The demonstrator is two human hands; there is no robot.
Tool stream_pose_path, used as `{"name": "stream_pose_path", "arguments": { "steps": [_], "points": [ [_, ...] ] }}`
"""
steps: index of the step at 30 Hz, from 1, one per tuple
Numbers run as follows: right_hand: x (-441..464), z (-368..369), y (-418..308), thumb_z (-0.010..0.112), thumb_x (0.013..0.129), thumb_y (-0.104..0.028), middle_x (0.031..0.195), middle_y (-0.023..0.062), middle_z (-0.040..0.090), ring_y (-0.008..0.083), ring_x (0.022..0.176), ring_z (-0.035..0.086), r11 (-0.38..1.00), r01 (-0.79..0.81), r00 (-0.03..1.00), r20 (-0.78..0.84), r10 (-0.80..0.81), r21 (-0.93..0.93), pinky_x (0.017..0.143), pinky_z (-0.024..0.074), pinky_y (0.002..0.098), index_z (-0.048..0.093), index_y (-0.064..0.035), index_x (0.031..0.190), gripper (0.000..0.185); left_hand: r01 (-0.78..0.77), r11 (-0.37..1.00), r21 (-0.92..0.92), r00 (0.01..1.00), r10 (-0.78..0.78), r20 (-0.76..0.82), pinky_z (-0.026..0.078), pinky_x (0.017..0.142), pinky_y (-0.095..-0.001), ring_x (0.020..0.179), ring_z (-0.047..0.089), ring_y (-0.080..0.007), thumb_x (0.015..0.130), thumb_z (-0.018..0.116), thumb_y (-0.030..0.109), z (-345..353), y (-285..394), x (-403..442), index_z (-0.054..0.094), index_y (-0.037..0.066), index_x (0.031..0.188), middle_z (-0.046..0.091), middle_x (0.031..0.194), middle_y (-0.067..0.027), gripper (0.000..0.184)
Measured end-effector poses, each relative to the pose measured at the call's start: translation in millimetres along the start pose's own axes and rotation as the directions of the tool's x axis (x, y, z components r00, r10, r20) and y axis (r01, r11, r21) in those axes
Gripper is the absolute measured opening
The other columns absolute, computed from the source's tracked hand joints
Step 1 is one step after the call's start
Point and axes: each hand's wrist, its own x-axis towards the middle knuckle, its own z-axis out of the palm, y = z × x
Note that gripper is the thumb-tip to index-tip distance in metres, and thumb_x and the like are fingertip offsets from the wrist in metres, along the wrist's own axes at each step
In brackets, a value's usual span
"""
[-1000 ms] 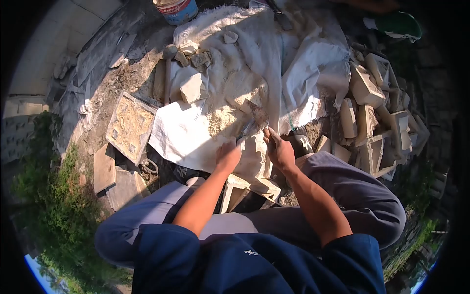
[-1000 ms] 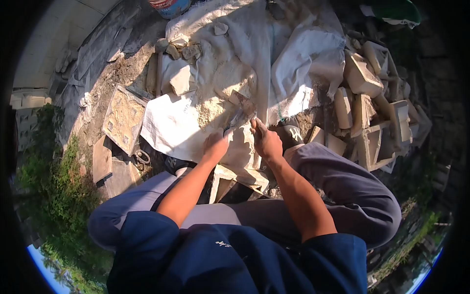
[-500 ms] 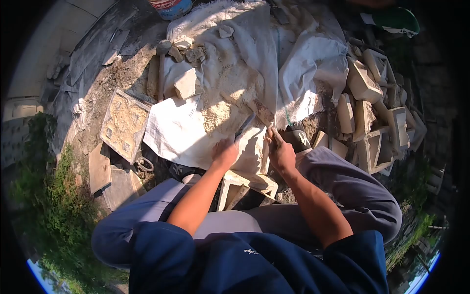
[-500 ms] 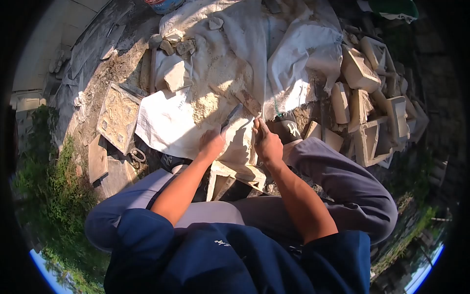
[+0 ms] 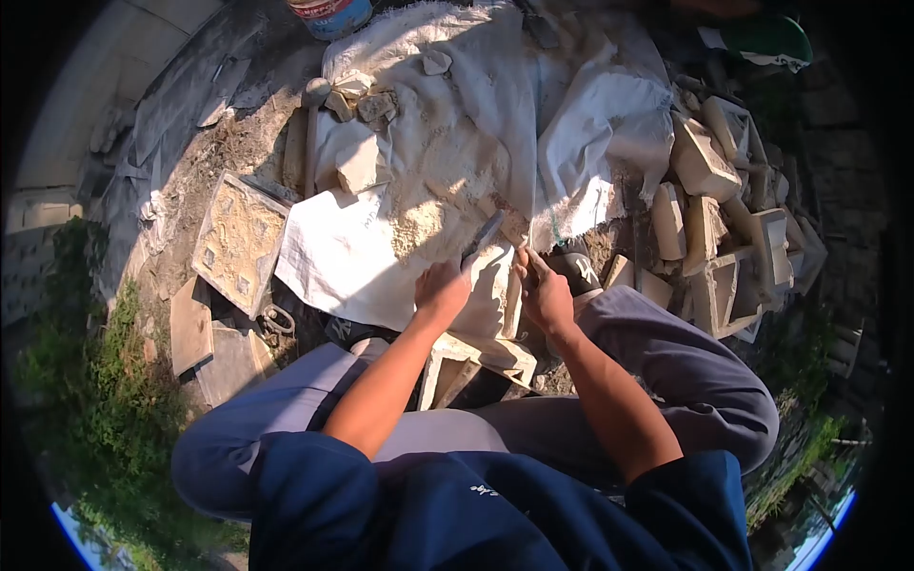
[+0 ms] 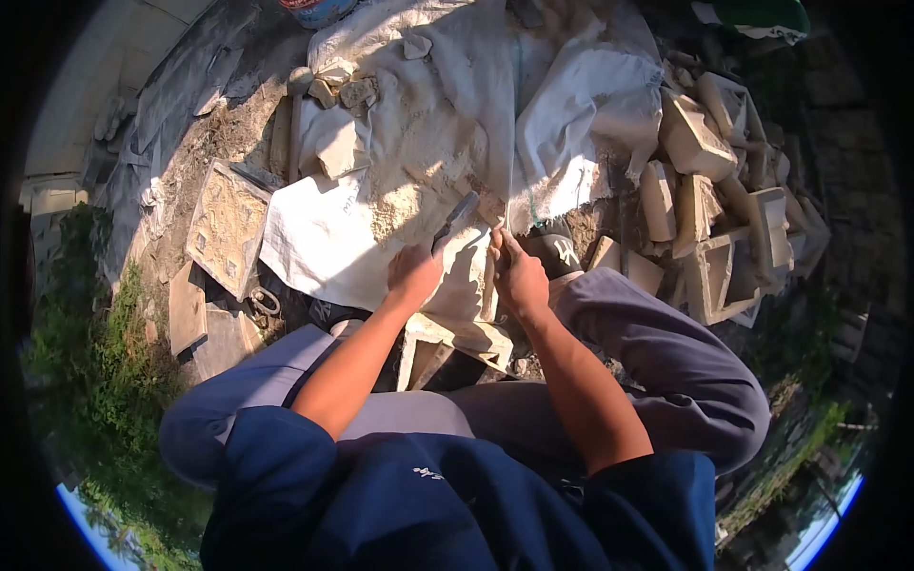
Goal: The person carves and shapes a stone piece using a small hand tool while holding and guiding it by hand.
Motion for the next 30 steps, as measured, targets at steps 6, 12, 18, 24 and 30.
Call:
{"name": "stream_pose_path", "arguments": {
  "steps": [6,12,18,24,30],
  "points": [
    [6,-10,-7,0.06,0.097,-0.035,0.093,0.0282,0.067,0.0462,0.089,0.066,1.0,-0.011,1.0,0.005,0.011,-0.004,0.074,0.053,0.0504,0.059,-0.019,0.137,0.042,-0.099,0.994,-0.043,0.993,0.096,-0.067,0.054,0.08,-0.0517,0.087,0.069,-0.0434,0.102,0.047,0.043,15,-3,0,0.069,0.002,0.088,0.071,0.089,-0.0252,0.049],
    [4,1,4,0.061,0.096,-0.04,0.092,0.027,0.069,0.0457,0.09,0.067,0.998,-0.054,0.998,0.025,0.054,0.018,0.078,0.0538,0.0514,0.059,-0.027,0.137,0.043,-0.101,0.994,-0.032,0.995,0.1,-0.022,0.054,0.08,-0.0516,0.087,0.068,-0.0443,0.103,0.047,0.044,14,-9,-2,0.067,0.002,0.091,0.07,0.09,-0.0267,0.049],
    [4,0,6,0.06,0.096,-0.039,0.092,0.0275,0.069,0.0461,0.089,0.067,0.999,-0.039,0.999,0.028,0.038,0.008,0.077,0.0538,0.0519,0.057,-0.0277,0.139,0.044,-0.101,0.993,0.053,0.994,0.104,-0.045,0.054,0.08,-0.0515,0.087,0.068,-0.0441,0.103,0.047,0.044,10,3,-8,0.066,0.003,0.099,0.07,0.089,-0.0264,0.045],
    [8,-7,-1,0.062,0.097,-0.032,0.097,0.0287,0.067,0.046,0.094,0.065,1.0,-0.021,1.0,0.018,0.021,0.017,0.077,0.0539,0.0478,0.059,-0.0164,0.137,0.043,-0.108,0.993,0.051,0.99,0.112,-0.086,0.053,0.081,-0.0511,0.089,0.068,-0.0427,0.102,0.048,0.045,12,2,-5,0.065,0.003,0.1,0.07,0.087,-0.0246,0.045],
    [12,-3,2,0.061,0.096,-0.038,0.093,0.0272,0.069,0.0461,0.09,0.067,1.0,0.024,1.0,0.018,-0.024,-0.008,0.078,0.0536,0.0511,0.058,-0.0248,0.139,0.045,0.007,0.994,-0.105,0.998,-0.001,0.056,0.052,0.083,-0.0518,0.096,0.068,-0.0429,0.1,0.049,0.049,-1,-8,2,0.069,0.001,0.101,0.071,0.095,-0.0259,0.052]
  ]
}}
